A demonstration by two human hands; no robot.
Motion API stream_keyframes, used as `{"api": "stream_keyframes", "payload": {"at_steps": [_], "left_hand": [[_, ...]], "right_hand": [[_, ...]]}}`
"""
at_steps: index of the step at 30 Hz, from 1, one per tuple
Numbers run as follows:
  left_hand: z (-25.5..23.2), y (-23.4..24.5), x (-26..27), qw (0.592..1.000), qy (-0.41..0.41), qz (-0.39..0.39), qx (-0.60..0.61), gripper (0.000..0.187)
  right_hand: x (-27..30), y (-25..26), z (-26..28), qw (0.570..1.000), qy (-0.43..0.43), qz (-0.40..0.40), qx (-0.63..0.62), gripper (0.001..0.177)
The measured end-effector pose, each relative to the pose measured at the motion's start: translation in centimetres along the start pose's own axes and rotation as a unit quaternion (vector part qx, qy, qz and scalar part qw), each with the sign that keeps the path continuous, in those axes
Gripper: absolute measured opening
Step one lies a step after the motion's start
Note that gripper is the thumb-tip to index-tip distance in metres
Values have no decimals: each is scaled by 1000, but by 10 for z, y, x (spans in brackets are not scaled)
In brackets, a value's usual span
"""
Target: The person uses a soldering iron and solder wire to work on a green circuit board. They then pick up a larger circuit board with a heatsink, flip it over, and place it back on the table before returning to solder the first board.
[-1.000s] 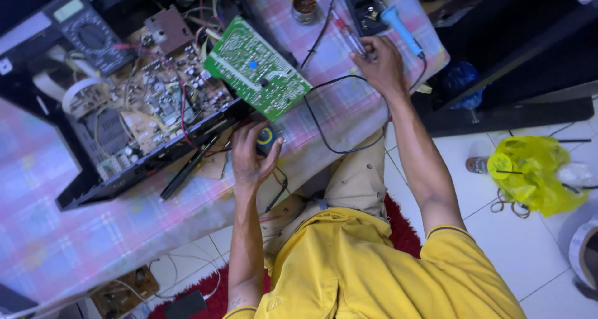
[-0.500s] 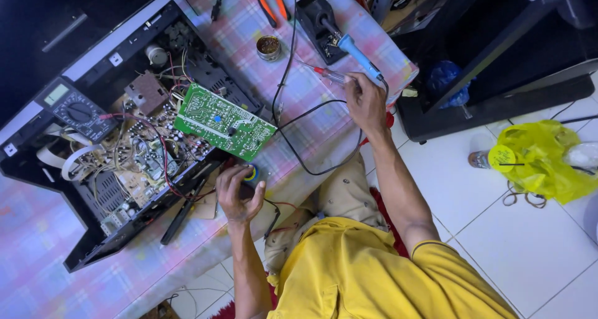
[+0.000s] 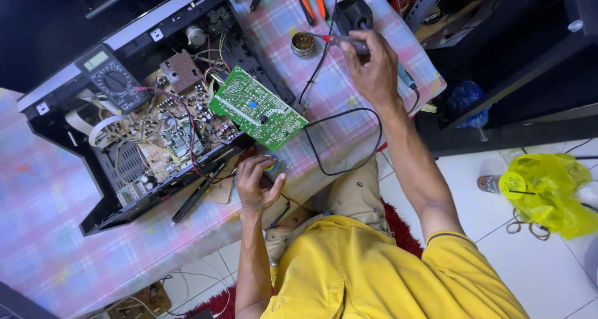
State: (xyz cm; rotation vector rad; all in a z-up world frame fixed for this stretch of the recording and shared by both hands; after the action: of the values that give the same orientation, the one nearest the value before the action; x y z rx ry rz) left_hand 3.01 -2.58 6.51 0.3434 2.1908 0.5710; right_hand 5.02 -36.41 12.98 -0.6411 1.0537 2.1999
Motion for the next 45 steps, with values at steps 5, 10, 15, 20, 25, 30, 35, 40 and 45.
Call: {"api": "stream_keyframes", "payload": {"at_steps": [5,10,15,20,25,30,35,40,45], "left_hand": [[4,4,6,1000,5,-7,-1,29],[7,3,7,1000,-4,-7,1,31],[7,3,7,1000,-2,-11,16,30],[10,4,9,1000,-4,-18,16,31],[6,5,10,1000,-15,-21,15,31],[4,7,10,999,-24,-33,19,30],[16,4,25,996,-49,-66,43,31],[10,-3,31,992,-75,-85,61,31],[-51,-33,9,974,-79,-44,207,25]], "right_hand": [[-14,-39,-21,995,76,36,61,33],[-17,-45,-28,992,77,42,87,35],[-19,-51,-24,989,80,91,86,31],[-21,-50,-25,990,89,84,74,31],[-17,-55,-28,986,87,96,102,24],[-14,-28,-15,995,74,43,54,31],[24,24,15,993,-65,-50,-84,27],[93,34,-7,923,-229,-163,-265,17],[165,24,-8,806,-374,-222,-402,21]]}}
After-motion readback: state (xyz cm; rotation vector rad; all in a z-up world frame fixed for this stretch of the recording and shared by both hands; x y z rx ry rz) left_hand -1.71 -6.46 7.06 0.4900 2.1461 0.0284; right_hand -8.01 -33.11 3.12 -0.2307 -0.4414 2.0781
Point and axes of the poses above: each hand's wrist, its own x-axis away from the middle knuckle, its own y-axis out of the back of the hand, z = x × y, the point moved 5 cm from there along -x, towards the middle knuckle, and after that the axes turned 1 degree about x, right-handed, at the moved point
